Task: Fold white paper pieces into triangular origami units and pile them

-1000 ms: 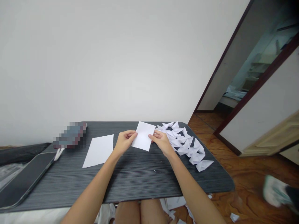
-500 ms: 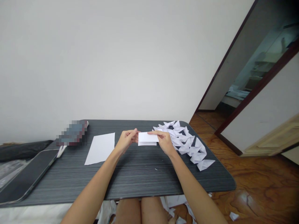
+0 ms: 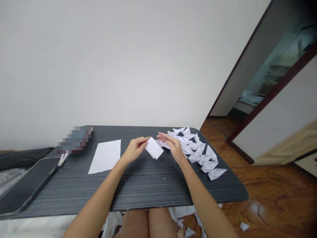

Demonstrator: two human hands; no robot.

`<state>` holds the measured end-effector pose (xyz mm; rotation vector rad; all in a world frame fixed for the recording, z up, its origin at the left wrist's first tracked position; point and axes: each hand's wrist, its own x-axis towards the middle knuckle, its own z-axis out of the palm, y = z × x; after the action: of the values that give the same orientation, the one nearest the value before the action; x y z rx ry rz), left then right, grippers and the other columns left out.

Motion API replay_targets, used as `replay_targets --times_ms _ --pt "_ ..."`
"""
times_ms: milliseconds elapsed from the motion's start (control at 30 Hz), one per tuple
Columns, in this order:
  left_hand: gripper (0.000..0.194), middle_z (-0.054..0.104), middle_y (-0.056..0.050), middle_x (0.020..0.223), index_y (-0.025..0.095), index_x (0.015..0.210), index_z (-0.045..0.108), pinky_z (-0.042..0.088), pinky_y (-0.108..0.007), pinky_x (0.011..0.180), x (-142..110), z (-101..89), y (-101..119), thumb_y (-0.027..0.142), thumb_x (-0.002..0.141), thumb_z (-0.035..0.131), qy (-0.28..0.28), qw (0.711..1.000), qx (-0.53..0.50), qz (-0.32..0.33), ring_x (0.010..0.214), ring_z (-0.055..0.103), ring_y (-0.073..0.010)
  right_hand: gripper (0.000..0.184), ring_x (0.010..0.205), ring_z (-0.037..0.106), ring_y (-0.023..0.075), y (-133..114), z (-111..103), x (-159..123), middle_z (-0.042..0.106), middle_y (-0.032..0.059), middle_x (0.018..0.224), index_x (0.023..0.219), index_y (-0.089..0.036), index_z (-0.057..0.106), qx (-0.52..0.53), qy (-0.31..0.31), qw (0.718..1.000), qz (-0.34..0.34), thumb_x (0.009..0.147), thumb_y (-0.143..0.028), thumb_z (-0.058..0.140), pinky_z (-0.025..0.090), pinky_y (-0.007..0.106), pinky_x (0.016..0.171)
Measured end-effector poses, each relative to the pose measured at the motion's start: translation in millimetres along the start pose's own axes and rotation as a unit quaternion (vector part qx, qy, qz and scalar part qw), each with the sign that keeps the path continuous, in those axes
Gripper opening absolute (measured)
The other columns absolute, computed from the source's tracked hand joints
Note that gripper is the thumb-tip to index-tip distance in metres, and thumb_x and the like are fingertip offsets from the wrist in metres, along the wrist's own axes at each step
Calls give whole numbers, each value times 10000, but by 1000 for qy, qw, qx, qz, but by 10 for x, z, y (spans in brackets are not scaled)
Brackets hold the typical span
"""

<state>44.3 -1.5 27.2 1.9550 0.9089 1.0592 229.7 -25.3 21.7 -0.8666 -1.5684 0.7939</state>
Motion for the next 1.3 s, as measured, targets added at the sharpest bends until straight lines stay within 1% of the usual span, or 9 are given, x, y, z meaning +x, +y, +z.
replay_targets --times_ms 100,200,333,467,600,767,933,1167,1300 --pt "284 554 -24 699 155 1010 612 376 -229 604 -20 32 46 246 806 438 -8 995 72 68 638 482 -108 386 798 574 146 -2 93 -36 597 57 993 1165 -214 474 -21 -29 999 34 780 -234 441 446 281 705" --pt "287 565 -35 721 146 1017 604 383 -229 605 -43 90 66 260 804 449 20 994 69 83 647 492 -112 294 758 565 135 14 195 -70 585 47 953 1071 -207 501 -42 -25 999 19 786 -256 446 442 249 657" --pt "319 592 -45 745 134 1021 593 408 -230 592 -56 176 20 291 751 532 73 995 33 63 642 507 -118 196 621 528 117 44 243 -83 563 11 766 976 -207 472 -65 24 998 11 796 -273 432 418 226 561" --pt "292 631 -53 751 128 942 629 439 -236 588 -61 252 -21 309 725 556 125 992 15 20 614 536 -122 174 556 487 107 65 250 -84 527 -4 709 972 -209 434 -95 48 994 7 814 -274 403 392 221 524" --pt "299 659 -68 773 122 943 637 467 -255 612 -70 304 -23 306 721 556 144 990 7 3 626 576 -141 181 607 504 118 81 265 -92 536 12 755 989 -200 432 -140 73 987 -10 826 -257 376 405 238 578" --pt "301 676 -67 778 132 971 634 482 -269 640 -80 342 -44 299 747 525 143 989 21 6 633 599 -151 209 787 546 156 87 264 -99 565 57 906 1007 -186 455 -202 91 974 -41 829 -236 359 418 277 708" --pt "304 681 -70 792 125 970 638 488 -277 678 -95 359 -42 298 750 518 139 990 19 0 673 619 -164 215 897 533 172 66 267 -101 563 70 961 1004 -176 467 -244 93 963 -68 829 -224 353 401 299 796" --pt "395 670 -43 670 94 1077 571 484 -290 690 -101 346 11 307 750 515 131 991 4 -23 659 615 -169 208 884 534 173 37 269 -110 568 66 953 991 -186 481 -224 86 970 -49 823 -239 370 398 296 795" --pt "330 680 -74 768 99 975 626 489 -290 677 -95 332 19 308 742 522 129 991 -14 -34 657 619 -172 250 819 555 165 63 262 -78 588 62 897 1015 -183 489 -114 101 988 4 793 -286 439 426 288 737"
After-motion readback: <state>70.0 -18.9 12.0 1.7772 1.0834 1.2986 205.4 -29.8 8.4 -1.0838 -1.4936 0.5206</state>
